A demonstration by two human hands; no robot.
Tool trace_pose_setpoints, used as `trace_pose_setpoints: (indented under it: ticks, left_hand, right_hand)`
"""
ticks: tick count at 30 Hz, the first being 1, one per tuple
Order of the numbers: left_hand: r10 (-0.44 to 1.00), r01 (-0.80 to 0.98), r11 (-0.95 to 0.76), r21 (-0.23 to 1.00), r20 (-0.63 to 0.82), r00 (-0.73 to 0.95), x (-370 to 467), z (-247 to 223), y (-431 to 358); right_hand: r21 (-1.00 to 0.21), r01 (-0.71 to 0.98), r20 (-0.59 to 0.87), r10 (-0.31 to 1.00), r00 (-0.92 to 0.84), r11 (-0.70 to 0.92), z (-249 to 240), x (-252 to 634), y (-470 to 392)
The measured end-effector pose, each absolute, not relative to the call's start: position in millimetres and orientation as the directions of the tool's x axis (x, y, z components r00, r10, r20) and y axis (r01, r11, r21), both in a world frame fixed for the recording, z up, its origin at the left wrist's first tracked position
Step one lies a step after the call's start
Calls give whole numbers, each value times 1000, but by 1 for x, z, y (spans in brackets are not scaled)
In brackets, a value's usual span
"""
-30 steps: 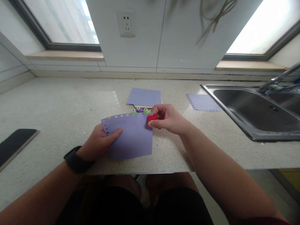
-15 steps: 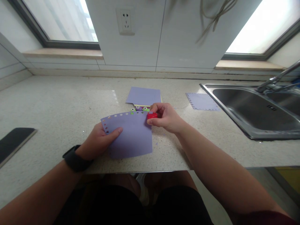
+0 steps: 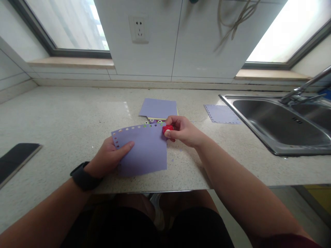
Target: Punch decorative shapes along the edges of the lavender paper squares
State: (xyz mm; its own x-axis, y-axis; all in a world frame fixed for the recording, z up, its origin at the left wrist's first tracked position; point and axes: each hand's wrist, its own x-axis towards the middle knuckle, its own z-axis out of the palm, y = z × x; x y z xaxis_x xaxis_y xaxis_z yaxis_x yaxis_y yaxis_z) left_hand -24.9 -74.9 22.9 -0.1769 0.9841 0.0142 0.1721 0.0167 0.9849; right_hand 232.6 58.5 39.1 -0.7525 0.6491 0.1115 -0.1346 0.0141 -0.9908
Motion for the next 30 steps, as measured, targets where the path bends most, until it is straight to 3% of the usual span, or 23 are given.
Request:
trace_pose_setpoints:
  ticks: [5, 11, 20, 24, 30]
  left_hand:
    - [979, 151, 12, 988, 20, -204, -26, 23, -75]
    - [976, 126, 12, 992, 16, -217, -25, 23, -74]
    - [975, 86, 19, 996, 1, -224, -24, 21, -74]
    - [970, 48, 6, 999, 6, -244, -26, 16, -73]
    - [950, -63, -20, 998, -1, -314, -24, 13, -71]
  right_hand:
    - [-985, -172, 128, 665, -735, 0, 43, 241, 64]
    - [-980, -197, 107, 772, -626, -23, 48, 243, 68]
    - [-992, -77, 121, 886, -447, 96, 43, 242, 76]
    - [-950, 128, 219, 898, -382, 286, 39, 246, 81]
    - [-679, 540, 308, 861, -404, 497, 45, 253, 81]
